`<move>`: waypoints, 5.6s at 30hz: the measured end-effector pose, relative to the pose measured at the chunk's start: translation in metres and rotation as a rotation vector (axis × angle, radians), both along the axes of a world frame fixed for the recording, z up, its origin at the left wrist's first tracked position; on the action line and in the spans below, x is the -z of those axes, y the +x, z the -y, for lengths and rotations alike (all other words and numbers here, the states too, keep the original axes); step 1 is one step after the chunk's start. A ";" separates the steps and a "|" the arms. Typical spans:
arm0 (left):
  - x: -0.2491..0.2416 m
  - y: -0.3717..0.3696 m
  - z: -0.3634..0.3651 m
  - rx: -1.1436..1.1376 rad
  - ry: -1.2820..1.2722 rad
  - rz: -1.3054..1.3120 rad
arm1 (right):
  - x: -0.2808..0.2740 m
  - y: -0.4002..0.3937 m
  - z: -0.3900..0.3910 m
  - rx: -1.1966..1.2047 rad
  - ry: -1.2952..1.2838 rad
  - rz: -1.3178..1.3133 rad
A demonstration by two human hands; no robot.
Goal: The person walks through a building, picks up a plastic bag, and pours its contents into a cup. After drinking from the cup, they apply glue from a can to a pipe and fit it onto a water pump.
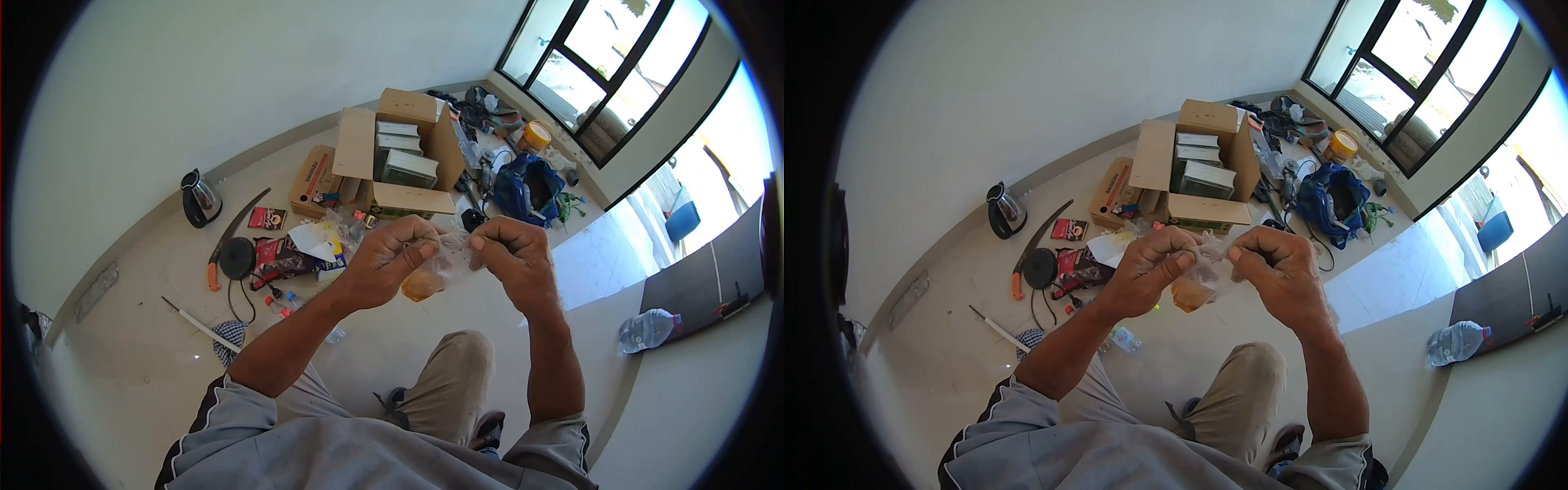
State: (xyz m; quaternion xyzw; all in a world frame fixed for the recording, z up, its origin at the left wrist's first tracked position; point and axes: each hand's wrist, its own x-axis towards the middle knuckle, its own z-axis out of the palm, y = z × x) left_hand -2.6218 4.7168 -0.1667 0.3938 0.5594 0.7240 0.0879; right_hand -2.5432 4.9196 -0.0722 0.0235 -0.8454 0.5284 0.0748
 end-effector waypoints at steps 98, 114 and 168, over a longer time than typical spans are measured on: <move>-0.243 0.068 -0.001 -0.450 0.414 -1.295 | -0.166 0.136 0.061 -0.334 0.458 -1.155; -0.245 0.071 0.024 -0.407 0.348 -1.254 | -0.169 0.127 0.050 -0.398 0.520 -1.092; -0.223 0.084 0.005 0.059 0.139 -1.099 | -0.170 0.144 0.042 -0.349 0.669 -1.076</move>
